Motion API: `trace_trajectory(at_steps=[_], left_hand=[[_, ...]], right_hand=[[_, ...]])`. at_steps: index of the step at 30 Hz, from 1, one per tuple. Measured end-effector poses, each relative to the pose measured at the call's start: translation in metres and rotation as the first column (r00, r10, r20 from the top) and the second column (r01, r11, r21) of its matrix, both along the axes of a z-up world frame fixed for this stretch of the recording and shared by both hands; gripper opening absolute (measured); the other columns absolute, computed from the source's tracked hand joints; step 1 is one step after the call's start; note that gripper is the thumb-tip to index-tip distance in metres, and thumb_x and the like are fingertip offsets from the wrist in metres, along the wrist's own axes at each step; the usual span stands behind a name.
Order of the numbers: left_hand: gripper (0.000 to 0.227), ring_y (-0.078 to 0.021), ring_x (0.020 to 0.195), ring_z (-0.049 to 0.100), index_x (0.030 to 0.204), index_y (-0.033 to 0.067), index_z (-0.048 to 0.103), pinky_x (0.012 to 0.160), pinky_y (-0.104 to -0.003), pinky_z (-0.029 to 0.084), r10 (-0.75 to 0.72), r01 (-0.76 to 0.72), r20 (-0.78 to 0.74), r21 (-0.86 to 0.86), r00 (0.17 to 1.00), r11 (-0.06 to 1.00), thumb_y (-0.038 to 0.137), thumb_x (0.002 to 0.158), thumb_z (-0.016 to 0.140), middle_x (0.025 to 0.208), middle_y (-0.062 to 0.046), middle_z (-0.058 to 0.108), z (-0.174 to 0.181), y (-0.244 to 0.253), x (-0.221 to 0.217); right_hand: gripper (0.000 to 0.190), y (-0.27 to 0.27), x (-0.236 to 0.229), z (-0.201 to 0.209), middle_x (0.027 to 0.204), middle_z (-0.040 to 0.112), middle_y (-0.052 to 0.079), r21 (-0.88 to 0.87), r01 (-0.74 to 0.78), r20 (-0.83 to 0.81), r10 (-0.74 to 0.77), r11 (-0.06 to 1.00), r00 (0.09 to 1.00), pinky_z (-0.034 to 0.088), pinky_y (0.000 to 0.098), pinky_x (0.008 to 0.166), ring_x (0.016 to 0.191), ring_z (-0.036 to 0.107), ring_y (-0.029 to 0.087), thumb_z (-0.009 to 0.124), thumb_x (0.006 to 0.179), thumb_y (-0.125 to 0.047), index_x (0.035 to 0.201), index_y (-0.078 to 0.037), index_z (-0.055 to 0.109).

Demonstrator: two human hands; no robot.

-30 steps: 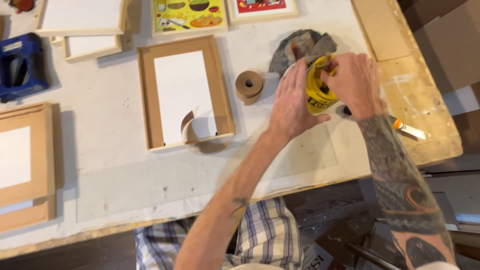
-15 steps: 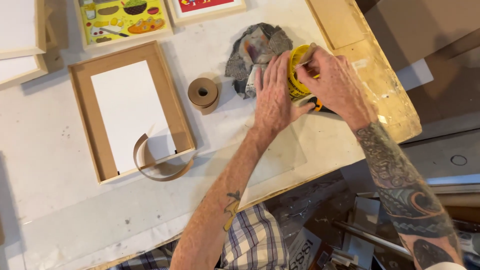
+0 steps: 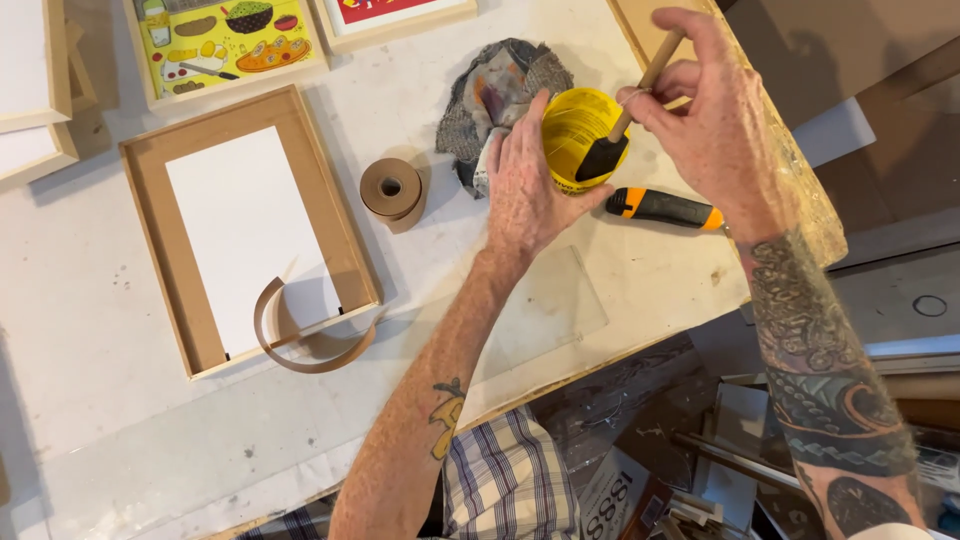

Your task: Applying water-activated paper tape to the back of wooden picture frames, trimming the tape with a utility knife, and smoothing it with a foam brush and cloth.

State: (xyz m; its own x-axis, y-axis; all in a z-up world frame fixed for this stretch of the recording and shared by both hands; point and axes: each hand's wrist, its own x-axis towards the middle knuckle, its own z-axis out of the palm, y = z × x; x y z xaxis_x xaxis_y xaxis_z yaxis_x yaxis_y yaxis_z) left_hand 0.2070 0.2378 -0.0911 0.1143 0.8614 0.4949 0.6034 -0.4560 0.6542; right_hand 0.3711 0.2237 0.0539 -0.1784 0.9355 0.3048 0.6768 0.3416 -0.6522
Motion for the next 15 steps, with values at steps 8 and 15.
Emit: trace_trajectory(at_steps=[8, 15], left_hand=[[0.011, -0.0221, 0.106, 0.067, 0.097, 0.0116, 0.069, 0.117, -0.058, 0.033, -0.062, 0.045, 0.094, 0.17, 0.994, 0.984, 0.021, 0.098, 0.066, 0.102, -0.002, 0.071, 0.073, 0.013, -0.016], [0.023, -0.0102, 0.054, 0.069, 0.103, 0.0055, 0.064, 0.045, -0.019, 0.057, -0.244, 0.487, 0.744, -0.124, 0.622, 0.865, 0.027, 0.104, 0.055, 0.073, -0.008, 0.074, 0.091, 0.073, -0.048]], right_hand=[[0.043, 0.003, -0.022, 0.005, 0.094, 0.065, 0.013, 0.074, -0.05, 0.109, 0.042, 0.996, 0.993, 0.057, 0.0349, 0.072, 0.081, 0.065, 0.023, 0.062, 0.111, -0.004, 0.15, -0.002, 0.044], [0.06, 0.011, -0.023, -0.014, 0.094, 0.069, 0.016, 0.1, -0.11, 0.227, 0.085, 0.989, 0.97, 0.059, 0.0403, 0.073, 0.077, 0.069, 0.027, 0.068, 0.107, -0.003, 0.157, 0.002, 0.036]])
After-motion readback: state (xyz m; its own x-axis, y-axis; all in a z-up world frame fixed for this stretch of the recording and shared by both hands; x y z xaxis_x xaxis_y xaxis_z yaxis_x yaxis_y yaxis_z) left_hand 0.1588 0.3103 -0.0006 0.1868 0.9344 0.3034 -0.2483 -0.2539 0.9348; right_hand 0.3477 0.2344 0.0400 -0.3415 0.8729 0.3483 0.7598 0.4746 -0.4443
